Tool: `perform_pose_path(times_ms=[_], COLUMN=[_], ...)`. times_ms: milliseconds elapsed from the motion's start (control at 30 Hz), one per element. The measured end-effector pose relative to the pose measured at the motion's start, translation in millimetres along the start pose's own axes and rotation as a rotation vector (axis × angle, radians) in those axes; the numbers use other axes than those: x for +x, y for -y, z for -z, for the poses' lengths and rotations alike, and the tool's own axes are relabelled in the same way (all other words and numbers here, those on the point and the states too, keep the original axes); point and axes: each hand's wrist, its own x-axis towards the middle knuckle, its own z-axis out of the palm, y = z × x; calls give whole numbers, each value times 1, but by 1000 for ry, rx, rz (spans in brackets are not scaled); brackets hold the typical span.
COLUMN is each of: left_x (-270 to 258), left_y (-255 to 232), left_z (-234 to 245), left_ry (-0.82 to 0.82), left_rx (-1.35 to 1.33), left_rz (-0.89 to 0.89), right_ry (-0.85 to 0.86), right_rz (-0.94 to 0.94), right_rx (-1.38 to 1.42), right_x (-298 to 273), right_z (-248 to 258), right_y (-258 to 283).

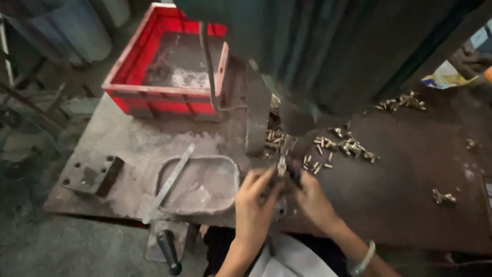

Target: The person drills holes in small brass fittings one at a time using a bench drill press. They pick a fitting from a pile on the worktable, hold it under the spinning bit, then dip or rinse the part in a tray of liquid and set it with the finished pieces.

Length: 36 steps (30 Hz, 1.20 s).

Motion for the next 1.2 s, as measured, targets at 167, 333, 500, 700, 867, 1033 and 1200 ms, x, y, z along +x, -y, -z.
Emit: perform_pose_path(times_ms=[167, 333, 500, 700, 867, 1033, 1200], left_x=[30, 15, -44, 74, 59, -53, -59], left_y=[-22, 8, 97, 124, 88, 96, -12], left_z=[6, 3, -129, -243, -203, -113, -18], left_ry=[-101, -133, 575, 129, 408, 444, 393], left_rx=[-142, -147, 634, 1251, 899, -814, -603], left_rz=[-50, -1, -173, -662, -414, 474, 733], right_ry=[-163, -307, 178, -561, -75, -26, 493], right_rz=[130, 121, -17, 658, 88, 215, 185], right_rx=[746, 687, 966, 76, 818, 613, 778], right_x=[14, 30, 34, 15, 19, 44, 60], right_z=[-8, 9, 11, 17, 3, 19, 58], right_y=[45, 12, 8, 69, 36, 1, 23])
